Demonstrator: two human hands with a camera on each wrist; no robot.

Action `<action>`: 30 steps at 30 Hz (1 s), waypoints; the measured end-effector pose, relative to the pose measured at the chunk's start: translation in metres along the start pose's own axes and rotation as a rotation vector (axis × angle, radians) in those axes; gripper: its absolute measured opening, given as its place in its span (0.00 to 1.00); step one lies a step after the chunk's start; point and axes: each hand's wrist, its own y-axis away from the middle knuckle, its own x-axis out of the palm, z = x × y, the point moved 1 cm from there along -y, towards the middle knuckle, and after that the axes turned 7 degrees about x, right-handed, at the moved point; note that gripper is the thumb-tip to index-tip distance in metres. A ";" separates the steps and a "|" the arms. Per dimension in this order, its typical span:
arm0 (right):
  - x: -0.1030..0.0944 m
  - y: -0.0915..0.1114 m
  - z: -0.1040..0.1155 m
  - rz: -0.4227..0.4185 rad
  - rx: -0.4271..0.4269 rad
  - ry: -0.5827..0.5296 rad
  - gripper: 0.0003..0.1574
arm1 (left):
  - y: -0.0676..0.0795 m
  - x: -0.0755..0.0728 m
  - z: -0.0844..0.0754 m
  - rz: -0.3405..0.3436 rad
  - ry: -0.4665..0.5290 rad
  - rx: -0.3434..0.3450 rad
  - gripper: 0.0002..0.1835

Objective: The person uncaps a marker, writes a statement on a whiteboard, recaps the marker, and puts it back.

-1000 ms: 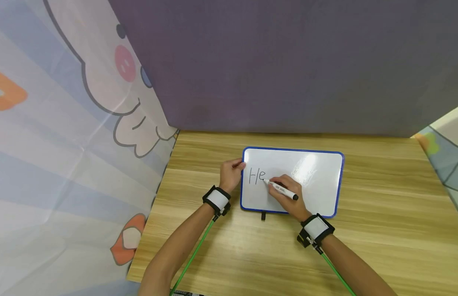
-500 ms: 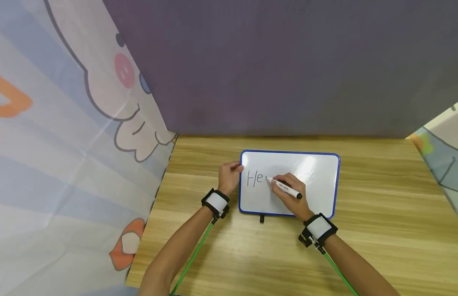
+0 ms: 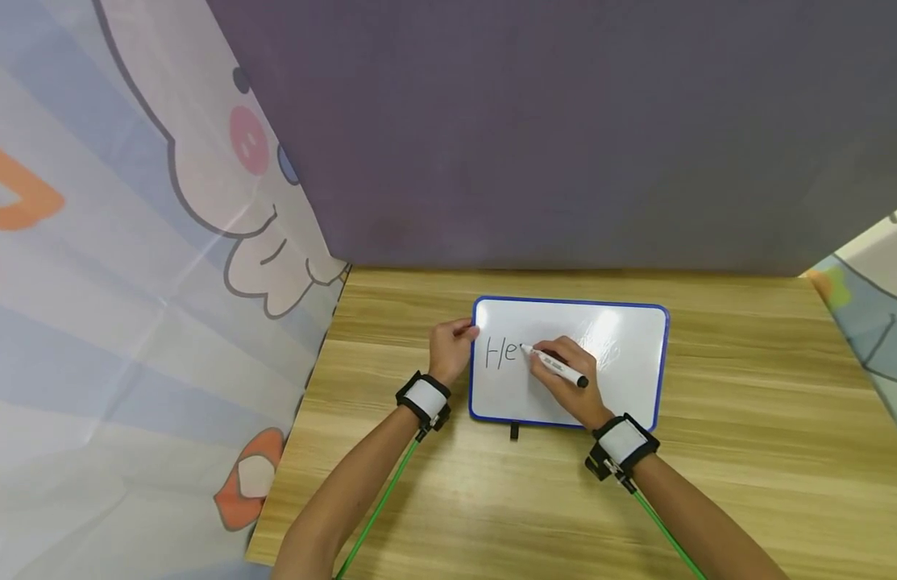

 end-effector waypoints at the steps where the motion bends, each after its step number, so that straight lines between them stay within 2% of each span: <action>1: 0.000 0.000 0.000 -0.004 -0.002 0.002 0.09 | 0.000 0.000 0.000 0.000 0.000 -0.002 0.11; 9: 0.000 -0.001 -0.007 -0.009 -0.001 0.007 0.10 | -0.001 0.002 0.001 -0.011 0.006 0.008 0.11; 24: -0.001 0.011 -0.004 0.064 0.000 -0.030 0.09 | -0.003 0.003 0.001 -0.004 -0.008 -0.009 0.11; 30: -0.003 0.016 -0.005 0.075 0.030 -0.026 0.10 | -0.003 0.004 0.001 -0.007 -0.013 -0.017 0.11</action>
